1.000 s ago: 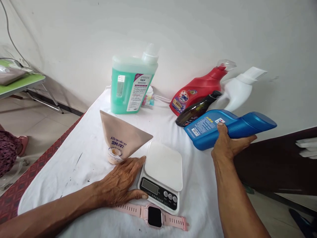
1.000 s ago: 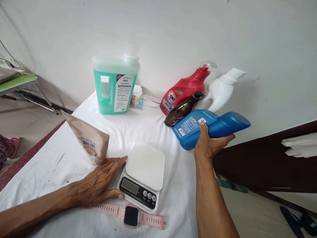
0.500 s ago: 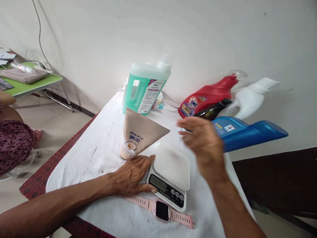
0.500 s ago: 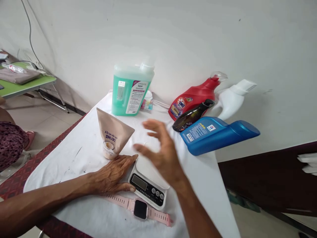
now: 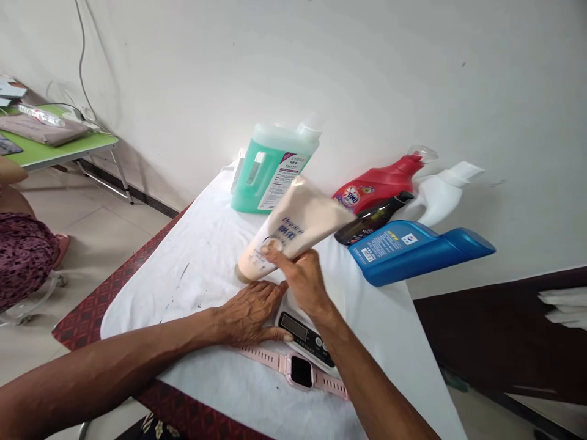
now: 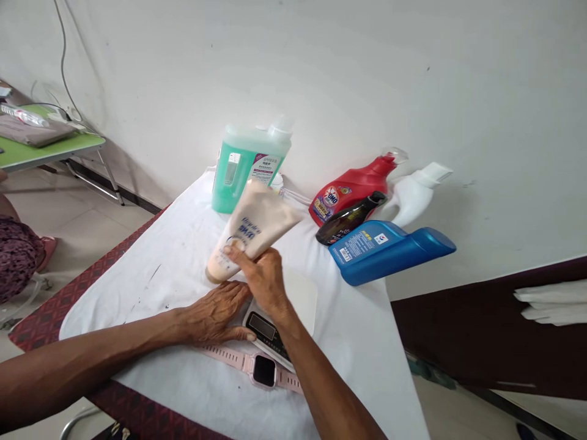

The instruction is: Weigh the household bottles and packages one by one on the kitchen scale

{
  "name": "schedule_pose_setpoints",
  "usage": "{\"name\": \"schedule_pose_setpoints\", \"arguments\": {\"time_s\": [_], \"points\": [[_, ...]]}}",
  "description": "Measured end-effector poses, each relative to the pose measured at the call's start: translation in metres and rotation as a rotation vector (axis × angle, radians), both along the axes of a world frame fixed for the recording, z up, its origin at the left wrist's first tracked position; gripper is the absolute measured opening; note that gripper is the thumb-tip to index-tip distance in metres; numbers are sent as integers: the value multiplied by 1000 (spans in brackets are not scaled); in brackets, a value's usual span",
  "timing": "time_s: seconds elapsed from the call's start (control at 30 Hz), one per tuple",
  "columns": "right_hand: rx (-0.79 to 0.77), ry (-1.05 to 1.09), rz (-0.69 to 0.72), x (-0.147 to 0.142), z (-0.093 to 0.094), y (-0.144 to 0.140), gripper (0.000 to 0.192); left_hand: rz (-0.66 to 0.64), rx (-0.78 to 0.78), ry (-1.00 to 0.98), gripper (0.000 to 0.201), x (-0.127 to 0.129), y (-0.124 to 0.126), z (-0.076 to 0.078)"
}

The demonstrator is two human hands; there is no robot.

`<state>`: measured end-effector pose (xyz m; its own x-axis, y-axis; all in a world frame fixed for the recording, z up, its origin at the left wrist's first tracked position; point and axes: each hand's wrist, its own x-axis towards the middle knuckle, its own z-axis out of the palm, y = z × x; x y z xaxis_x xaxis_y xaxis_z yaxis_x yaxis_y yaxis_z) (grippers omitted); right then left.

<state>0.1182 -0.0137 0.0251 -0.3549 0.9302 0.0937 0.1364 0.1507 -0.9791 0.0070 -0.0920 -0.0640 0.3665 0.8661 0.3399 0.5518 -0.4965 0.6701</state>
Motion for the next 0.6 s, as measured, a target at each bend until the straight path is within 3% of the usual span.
{"name": "schedule_pose_setpoints", "arguments": {"time_s": [0.1,0.23,0.4,0.6], "points": [[170,88,-143,19,13,11,30,-69,-9,55,92,-1,2,-2],[382,-77,-325,59,31,11,31,-78,-47,62,99,-3,2,-2],[394,-299,-439,99,35,-15,35,-85,-85,59,98,-3,2,0],[387,-373,-489,115,17,-28,38,-74,-122,67,96,-3,2,7]]}}
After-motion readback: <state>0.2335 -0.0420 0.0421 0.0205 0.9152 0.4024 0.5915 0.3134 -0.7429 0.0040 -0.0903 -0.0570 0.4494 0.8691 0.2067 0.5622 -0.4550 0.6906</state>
